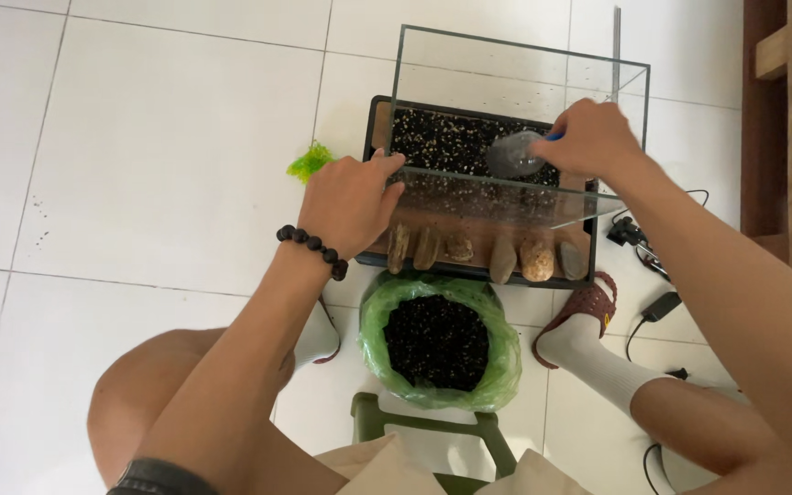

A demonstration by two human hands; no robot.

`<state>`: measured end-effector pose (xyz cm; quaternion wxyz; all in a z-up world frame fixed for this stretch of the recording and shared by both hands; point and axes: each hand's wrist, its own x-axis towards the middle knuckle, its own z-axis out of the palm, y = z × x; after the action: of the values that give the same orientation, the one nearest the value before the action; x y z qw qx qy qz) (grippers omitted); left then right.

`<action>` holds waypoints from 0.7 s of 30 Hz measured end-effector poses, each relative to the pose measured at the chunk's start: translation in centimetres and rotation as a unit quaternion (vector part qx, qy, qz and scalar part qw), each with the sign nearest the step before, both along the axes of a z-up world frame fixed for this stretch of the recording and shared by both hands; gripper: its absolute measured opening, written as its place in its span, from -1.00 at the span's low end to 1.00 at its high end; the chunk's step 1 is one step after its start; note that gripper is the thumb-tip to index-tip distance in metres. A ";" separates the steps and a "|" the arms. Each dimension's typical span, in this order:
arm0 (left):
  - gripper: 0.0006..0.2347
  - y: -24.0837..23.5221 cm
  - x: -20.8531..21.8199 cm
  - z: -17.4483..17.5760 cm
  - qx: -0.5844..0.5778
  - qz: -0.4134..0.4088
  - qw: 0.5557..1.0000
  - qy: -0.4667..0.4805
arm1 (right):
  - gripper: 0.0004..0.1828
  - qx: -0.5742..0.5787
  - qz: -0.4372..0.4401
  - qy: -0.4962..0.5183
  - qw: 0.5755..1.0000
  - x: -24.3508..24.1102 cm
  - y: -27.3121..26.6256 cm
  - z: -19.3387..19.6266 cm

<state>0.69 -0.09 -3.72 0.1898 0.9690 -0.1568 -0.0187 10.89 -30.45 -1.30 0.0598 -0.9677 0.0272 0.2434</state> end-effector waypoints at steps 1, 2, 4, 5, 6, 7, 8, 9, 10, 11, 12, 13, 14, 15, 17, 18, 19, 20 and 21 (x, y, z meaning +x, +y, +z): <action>-0.79 0.0 -0.1 0.0 0.000 0.000 1.000 0.002 | -0.58 0.034 -0.029 -0.023 0.999 -0.7 -0.1 1.1; -0.77 0.0 0.0 0.0 0.000 0.001 1.000 0.002 | -0.47 0.068 -0.057 -0.049 0.995 -1.3 -0.2 2.3; -0.78 0.0 0.1 0.0 0.007 0.009 1.000 0.007 | -0.56 0.110 -0.079 -0.085 0.987 -2.9 -1.5 3.3; -0.79 -0.1 0.0 0.0 0.014 0.018 1.000 0.013 | -0.65 0.153 -0.100 -0.120 0.976 -3.8 -2.3 3.8; -0.79 -0.2 0.1 -0.1 0.011 0.019 1.000 0.011 | -0.65 0.151 -0.099 -0.121 0.976 -5.0 -2.7 4.3; -0.80 -0.3 0.1 -0.3 0.009 0.017 1.000 0.006 | -0.71 0.250 -0.125 -0.148 0.949 -6.2 -3.2 4.8; -0.81 -0.2 0.1 -0.3 0.009 0.014 1.000 0.002 | -0.76 0.348 -0.150 -0.172 0.909 -7.4 -3.5 5.2; -0.81 -0.1 0.1 -0.3 0.010 0.015 1.000 0.001 | -0.76 0.349 -0.149 -0.173 0.909 -8.5 -4.5 4.6; -0.79 -0.1 0.1 -0.4 0.014 0.014 1.000 -0.002 | -0.75 0.407 -0.160 -0.184 0.880 -9.6 -5.6 3.9; -0.77 -0.2 0.1 -0.5 0.019 0.013 1.000 -0.006 | -0.72 0.464 -0.169 -0.195 0.847 -10.8 -6.8 3.3; -0.77 -0.3 0.1 -0.2 0.018 0.012 1.000 -0.004 | -0.72 0.462 -0.170 -0.195 0.848 -12.3 -6.9 3.1; -0.81 -0.3 0.0 0.1 0.020 0.014 1.000 -0.002 | -0.75 0.478 -0.151 -0.164 0.849 -13.8 -7.0 2.9; -0.85 -0.3 -0.2 0.3 0.024 0.018 1.000 0.003 | -0.77 0.495 -0.132 -0.129 0.849 -15.3 -7.1 2.7; -0.85 -0.3 0.3 0.2 0.023 0.019 1.000 0.007 | -0.77 0.494 -0.133 -0.126 0.850 -16.5 -6.1 2.3; -0.66 0.1 0.5 -0.3 0.039 -0.002 0.999 0.026 | -0.42 0.487 -0.230 -0.016 0.843 -19.5 -3.8 1.3; -0.66 0.0 0.3 -0.3 0.040 0.000 0.999 0.031 | -0.42 0.486 -0.230 -0.011 0.843 -20.8 -4.2 -1.7; -0.66 0.0 0.2 -0.2 0.031 0.008 0.999 0.028 | -0.49 0.456 -0.220 0.042 0.862 -21.9 -4.5 -4.7; -0.67 -0.1 0.3 -0.1 0.022 0.015 0.999 0.022 | -0.56 0.423 -0.210 0.092 0.877 -23.0 -4.9 -7.7; -0.67 -0.2 0.2 0.1 0.023 0.017 0.999 0.024 | -0.56 0.423 -0.209 0.094 0.876 -23.6 -4.7 -10.2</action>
<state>0.92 -0.28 -3.62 0.1713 0.9749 -0.1357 -0.0420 -12.74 -35.13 -11.50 0.5103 -0.7942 0.1286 0.3037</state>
